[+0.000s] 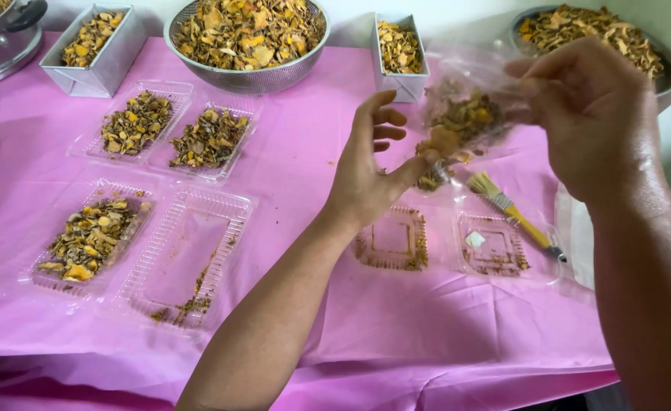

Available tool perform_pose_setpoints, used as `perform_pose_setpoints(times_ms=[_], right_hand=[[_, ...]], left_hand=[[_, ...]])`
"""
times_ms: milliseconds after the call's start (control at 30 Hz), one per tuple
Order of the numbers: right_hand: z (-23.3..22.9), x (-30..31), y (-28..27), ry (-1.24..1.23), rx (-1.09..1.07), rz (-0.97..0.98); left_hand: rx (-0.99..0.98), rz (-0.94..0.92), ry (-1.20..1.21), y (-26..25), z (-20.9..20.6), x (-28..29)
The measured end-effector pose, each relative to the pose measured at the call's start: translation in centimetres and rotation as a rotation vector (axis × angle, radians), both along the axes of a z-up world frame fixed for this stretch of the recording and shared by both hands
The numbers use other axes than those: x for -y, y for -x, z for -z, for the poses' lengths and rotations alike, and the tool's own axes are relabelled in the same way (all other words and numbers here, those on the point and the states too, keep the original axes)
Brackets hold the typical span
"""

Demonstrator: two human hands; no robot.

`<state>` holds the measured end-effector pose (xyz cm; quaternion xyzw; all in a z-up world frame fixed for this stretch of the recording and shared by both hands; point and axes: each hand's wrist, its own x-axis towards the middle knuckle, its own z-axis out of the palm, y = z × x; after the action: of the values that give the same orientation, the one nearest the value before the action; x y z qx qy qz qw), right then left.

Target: Sorting and packaging dried tea ingredients like flowers and herbs into small plastic bags on a table.

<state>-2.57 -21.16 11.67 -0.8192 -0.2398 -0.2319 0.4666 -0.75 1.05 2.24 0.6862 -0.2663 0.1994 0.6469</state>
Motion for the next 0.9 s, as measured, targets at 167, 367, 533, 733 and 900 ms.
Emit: perform_pose_setpoints(times_ms=[167, 367, 533, 733, 900], right_hand=[[-1.7, 0.1, 0.6, -0.081, 0.085, 0.006], [-1.7, 0.4, 0.7, -0.168, 0.231, 0.083], [-0.6, 0.0, 0.5, -0.127, 0.393, 0.113], [0.1, -1.7, 1.3, -0.114, 0.438, 0.157], [-0.2, -1.0, 0.8, -0.105, 0.422, 0.142]], left_hand=[[-0.333, 0.121, -0.056, 0.0, -1.4, -0.5], [-0.548, 0.534, 0.573, -3.6, 3.2, -0.1], [-0.781, 0.736, 0.757, -3.1, 3.4, 0.5], [-0.831, 0.569, 0.691, -3.0, 4.2, 2.0], [-0.770, 0.492, 0.765, -3.3, 5.1, 2.6]])
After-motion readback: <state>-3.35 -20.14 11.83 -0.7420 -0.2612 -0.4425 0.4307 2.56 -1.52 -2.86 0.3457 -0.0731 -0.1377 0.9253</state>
